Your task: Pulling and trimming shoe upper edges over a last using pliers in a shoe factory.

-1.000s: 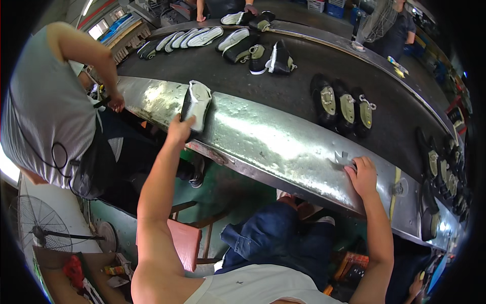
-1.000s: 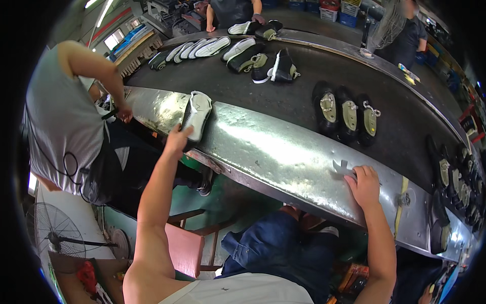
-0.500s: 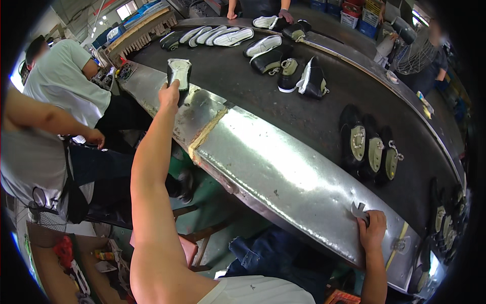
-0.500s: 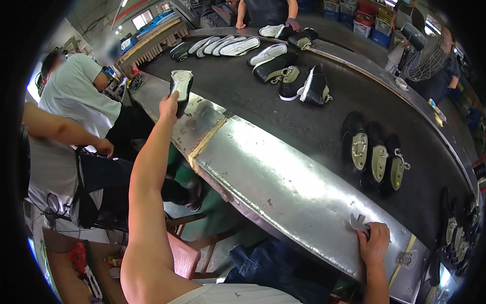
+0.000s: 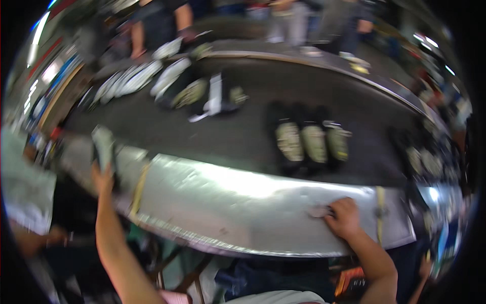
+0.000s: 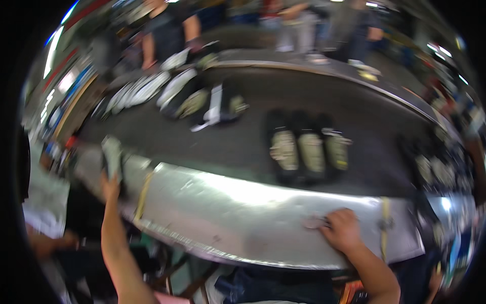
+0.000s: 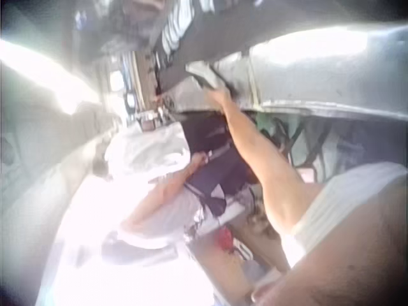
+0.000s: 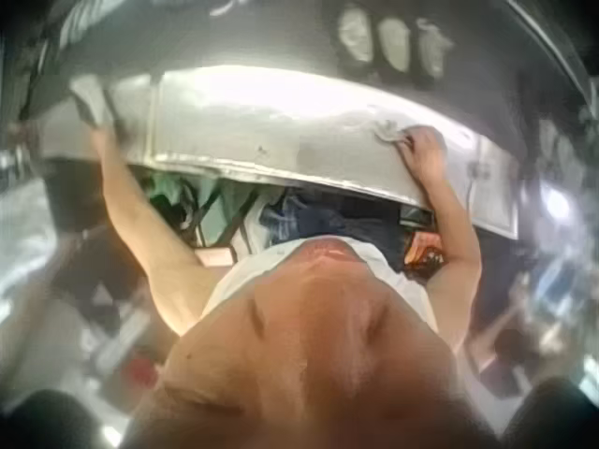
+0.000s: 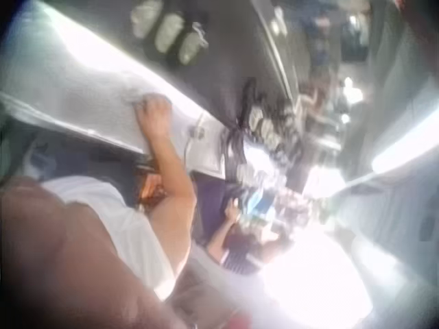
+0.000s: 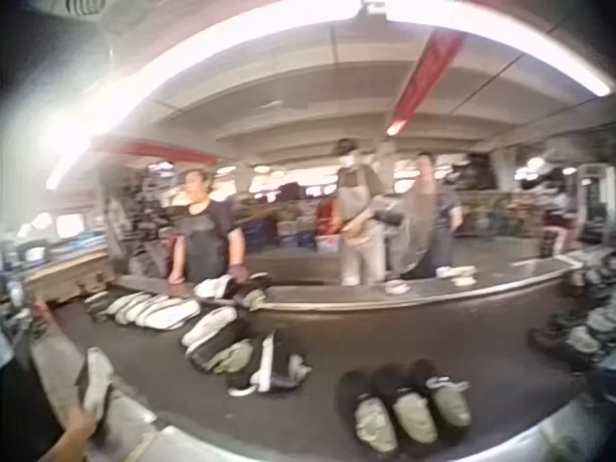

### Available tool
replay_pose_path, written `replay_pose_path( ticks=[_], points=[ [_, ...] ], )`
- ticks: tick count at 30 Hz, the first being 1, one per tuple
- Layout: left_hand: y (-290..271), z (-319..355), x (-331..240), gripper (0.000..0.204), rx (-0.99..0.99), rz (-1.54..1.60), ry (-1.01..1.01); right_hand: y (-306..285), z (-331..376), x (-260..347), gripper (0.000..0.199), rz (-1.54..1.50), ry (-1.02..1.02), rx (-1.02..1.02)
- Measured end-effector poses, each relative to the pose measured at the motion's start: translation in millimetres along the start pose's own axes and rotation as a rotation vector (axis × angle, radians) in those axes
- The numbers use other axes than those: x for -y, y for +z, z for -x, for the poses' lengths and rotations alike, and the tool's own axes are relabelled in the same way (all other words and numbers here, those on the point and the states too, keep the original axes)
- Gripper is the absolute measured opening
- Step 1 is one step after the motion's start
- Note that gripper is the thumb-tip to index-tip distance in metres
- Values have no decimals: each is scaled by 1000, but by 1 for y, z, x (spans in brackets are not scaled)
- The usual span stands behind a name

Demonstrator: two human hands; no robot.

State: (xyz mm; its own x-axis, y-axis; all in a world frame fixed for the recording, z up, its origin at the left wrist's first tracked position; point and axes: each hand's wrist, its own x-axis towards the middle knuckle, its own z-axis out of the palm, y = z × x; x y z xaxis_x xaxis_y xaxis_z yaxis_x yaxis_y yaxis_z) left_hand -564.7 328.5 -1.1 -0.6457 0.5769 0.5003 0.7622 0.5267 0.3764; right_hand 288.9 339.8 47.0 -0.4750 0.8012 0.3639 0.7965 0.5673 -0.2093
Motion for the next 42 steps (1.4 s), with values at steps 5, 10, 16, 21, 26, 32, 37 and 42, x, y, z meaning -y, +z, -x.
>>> replay_pose_path(
  ticks=[5,10,16,21,26,32,37,42],
  points=[
    [-4,23,7,78,-80,-65,-117,0,3,-1,31,-11,-7,-21],
    [-44,-2,-72,70,76,-129,-21,-8,22,0,35,10,-32,-11],
    [-92,-20,-113,63,393,-28,159,7,25,-1,38,33,-40,-72],
    [-136,44,-134,78,745,-131,54,11,51,5,35,143,-2,-143],
    [-197,68,-61,82,872,-308,372,12,61,41,38,226,47,-162],
    [-296,67,-4,45,679,-655,473,-27,110,89,48,160,-2,-227],
    [-308,148,-79,33,908,-127,49,-42,178,83,44,201,81,-71],
    [-269,282,-92,43,870,286,422,-41,213,96,40,120,17,-150]
  ],
)
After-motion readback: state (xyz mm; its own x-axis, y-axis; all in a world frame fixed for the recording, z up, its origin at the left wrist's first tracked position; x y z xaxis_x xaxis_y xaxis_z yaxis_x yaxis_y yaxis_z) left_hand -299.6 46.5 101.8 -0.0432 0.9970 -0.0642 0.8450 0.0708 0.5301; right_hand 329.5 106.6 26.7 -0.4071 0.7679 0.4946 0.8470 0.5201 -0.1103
